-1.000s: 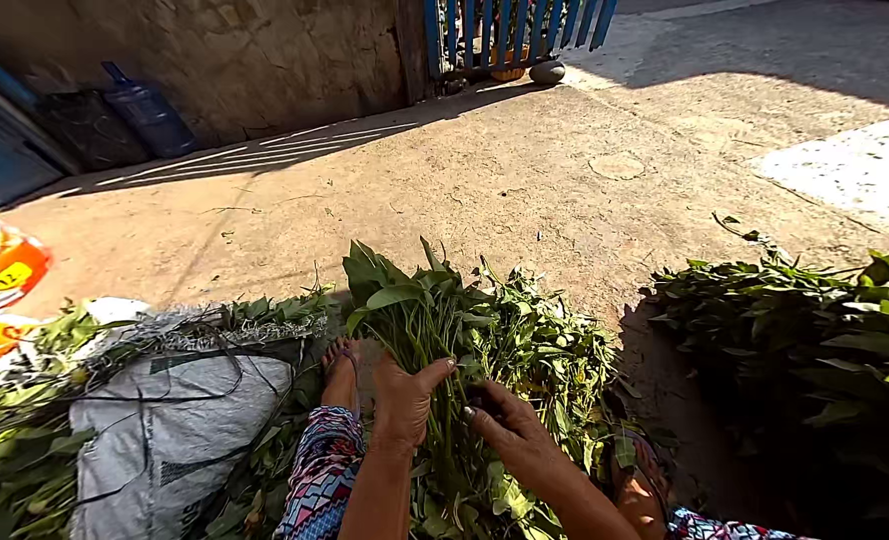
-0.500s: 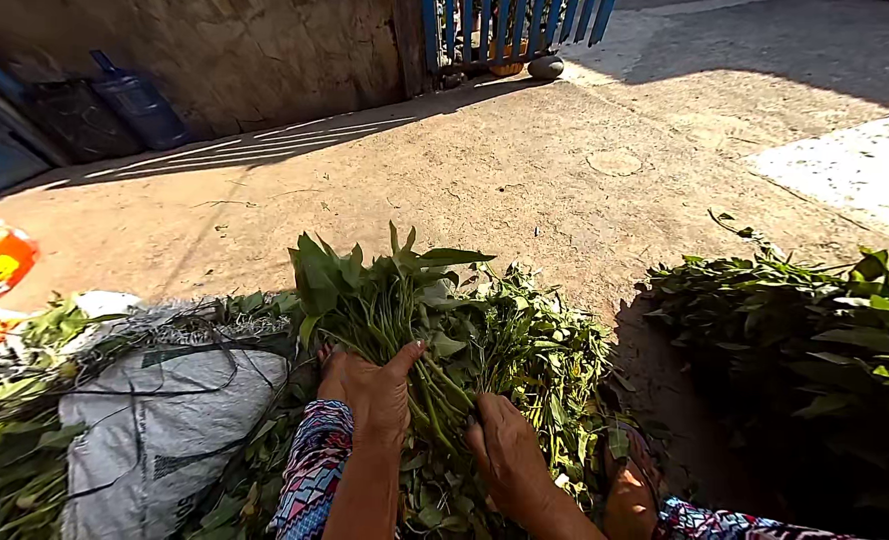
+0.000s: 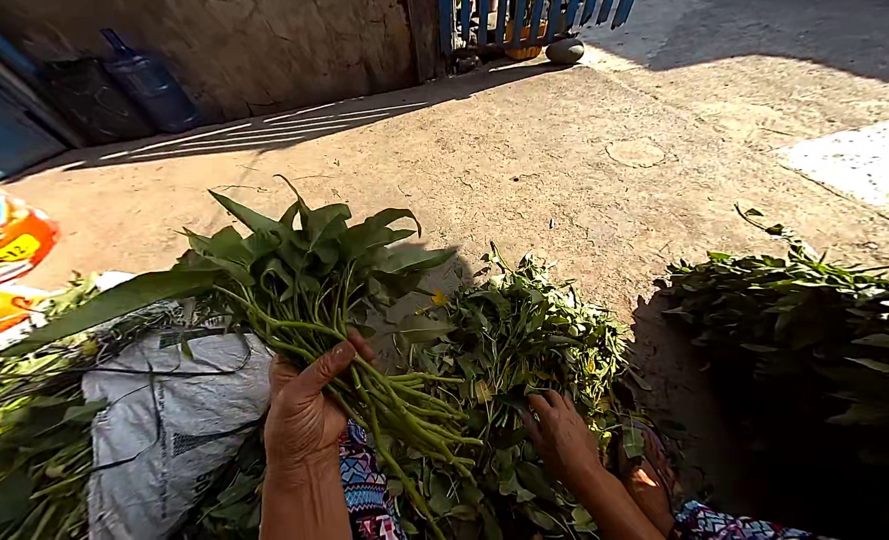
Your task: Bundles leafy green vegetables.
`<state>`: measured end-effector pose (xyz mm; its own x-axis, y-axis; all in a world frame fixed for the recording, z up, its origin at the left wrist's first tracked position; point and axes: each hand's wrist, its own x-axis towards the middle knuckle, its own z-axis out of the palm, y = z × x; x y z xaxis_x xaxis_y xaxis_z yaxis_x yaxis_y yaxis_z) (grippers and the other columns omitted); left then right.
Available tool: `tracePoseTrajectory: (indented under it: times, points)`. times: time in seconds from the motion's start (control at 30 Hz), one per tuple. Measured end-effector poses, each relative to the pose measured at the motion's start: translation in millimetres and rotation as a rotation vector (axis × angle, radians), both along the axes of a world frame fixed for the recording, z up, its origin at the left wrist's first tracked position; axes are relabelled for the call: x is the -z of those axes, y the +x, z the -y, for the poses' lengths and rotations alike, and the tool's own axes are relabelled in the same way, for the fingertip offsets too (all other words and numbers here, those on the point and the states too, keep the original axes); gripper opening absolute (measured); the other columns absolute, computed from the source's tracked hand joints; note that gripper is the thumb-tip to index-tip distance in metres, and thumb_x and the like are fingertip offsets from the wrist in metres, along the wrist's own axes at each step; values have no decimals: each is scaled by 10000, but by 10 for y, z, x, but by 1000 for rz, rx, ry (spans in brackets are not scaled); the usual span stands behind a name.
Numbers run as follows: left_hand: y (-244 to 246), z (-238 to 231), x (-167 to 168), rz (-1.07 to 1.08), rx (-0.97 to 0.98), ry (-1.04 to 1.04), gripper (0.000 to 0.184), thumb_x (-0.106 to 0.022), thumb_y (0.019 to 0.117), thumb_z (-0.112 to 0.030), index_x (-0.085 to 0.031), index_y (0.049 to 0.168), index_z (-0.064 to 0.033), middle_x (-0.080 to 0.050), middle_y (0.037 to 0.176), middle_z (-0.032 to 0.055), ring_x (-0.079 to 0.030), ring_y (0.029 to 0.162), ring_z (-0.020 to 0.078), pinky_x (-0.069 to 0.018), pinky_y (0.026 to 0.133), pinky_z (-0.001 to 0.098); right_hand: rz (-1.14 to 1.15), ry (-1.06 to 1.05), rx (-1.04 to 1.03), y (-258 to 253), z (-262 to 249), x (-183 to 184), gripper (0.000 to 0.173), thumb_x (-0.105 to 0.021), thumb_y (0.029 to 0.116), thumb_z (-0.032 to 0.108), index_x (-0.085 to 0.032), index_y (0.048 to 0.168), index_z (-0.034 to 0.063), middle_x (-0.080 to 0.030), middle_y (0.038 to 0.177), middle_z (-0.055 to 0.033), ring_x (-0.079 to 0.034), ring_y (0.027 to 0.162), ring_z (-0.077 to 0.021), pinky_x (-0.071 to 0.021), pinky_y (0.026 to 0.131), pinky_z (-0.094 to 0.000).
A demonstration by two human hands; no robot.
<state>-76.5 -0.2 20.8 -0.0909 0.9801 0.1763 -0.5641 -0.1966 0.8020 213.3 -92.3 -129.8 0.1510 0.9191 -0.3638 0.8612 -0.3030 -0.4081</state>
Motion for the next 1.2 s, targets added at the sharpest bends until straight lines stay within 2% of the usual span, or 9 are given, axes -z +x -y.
tracePoseTrajectory:
  times: [0.33, 0.43, 0.6, 0.7, 0.8, 0.9, 1.03, 1.13, 1.2]
  points:
    - [-72, 41, 16, -116, -38, -39, 327, -725, 827, 21, -632, 1127, -71, -734, 957, 157, -753, 792, 258, -658, 724, 421, -529, 139, 368, -171, -702, 38, 222, -599, 1013, 138, -704, 1163, 12, -723, 1025, -158, -714, 911, -277, -581, 867, -485]
    - [-70, 6, 27, -180, -103, -58, 362, -672, 836, 60, -588, 1165, -66, -740, 948, 157, -761, 809, 284, -661, 729, 444, -423, 111, 515, -131, -798, 224, 233, -652, 968, 117, -693, 1168, 4, -713, 1085, -195, -690, 1019, -344, -531, 935, -557]
    - [55, -8, 38, -213, -174, -137, 413, -622, 844, 132, -564, 1215, -39, -752, 959, 172, -765, 772, 272, -663, 677, 406, -146, -320, 335, -377, -716, 723, 417, -607, 997, 395, -707, 1148, 19, -689, 1216, -195, -649, 1185, -346, -503, 995, -554]
    - [143, -19, 61, -224, -182, -162, 432, -632, 818, 151, -570, 1215, -10, -749, 961, 188, -760, 747, 267, -659, 657, 389, -151, -388, 336, -525, -557, 998, 394, -606, 981, 339, -685, 1229, 43, -624, 1337, -202, -622, 1229, -361, -516, 990, -565]
    - [192, -29, 48, -236, -199, -165, 428, -641, 796, 171, -583, 1184, 2, -746, 932, 182, -758, 738, 270, -660, 657, 396, -210, -160, 400, -644, -366, 772, 393, -539, 1036, 345, -656, 1284, 63, -631, 1307, -191, -642, 1182, -347, -520, 989, -526]
    - [278, -27, 41, -240, -216, -199, 442, -630, 812, 194, -574, 1199, -13, -748, 943, 175, -760, 758, 277, -660, 674, 419, -199, 441, 425, -732, -107, 680, 305, -589, 1018, 226, -726, 1145, -15, -708, 1008, -180, -722, 856, -301, -607, 770, -471]
    - [411, -47, 61, -239, -238, -226, 441, -637, 822, 198, -556, 1209, 3, -738, 901, 190, -748, 737, 280, -650, 663, 408, -315, 239, 526, -443, -173, 487, 353, -519, 1054, 202, -668, 1315, 17, -672, 1235, -204, -669, 1124, -334, -520, 1002, -503]
    - [490, -59, 64, -256, -265, -248, 452, -650, 815, 208, -566, 1216, 19, -747, 953, 189, -757, 764, 289, -654, 669, 403, -320, 712, 542, -466, -209, 202, 305, -549, 1026, 156, -708, 1197, -39, -684, 995, -154, -686, 823, -224, -598, 759, -396]
    - [523, -57, 69, -260, -261, -271, 446, -654, 824, 204, -568, 1225, 30, -746, 1007, 202, -761, 827, 305, -654, 713, 418, -399, 725, 544, -442, -245, 63, 340, -503, 1048, 164, -691, 1235, -47, -682, 1014, -149, -679, 900, -218, -583, 834, -383]
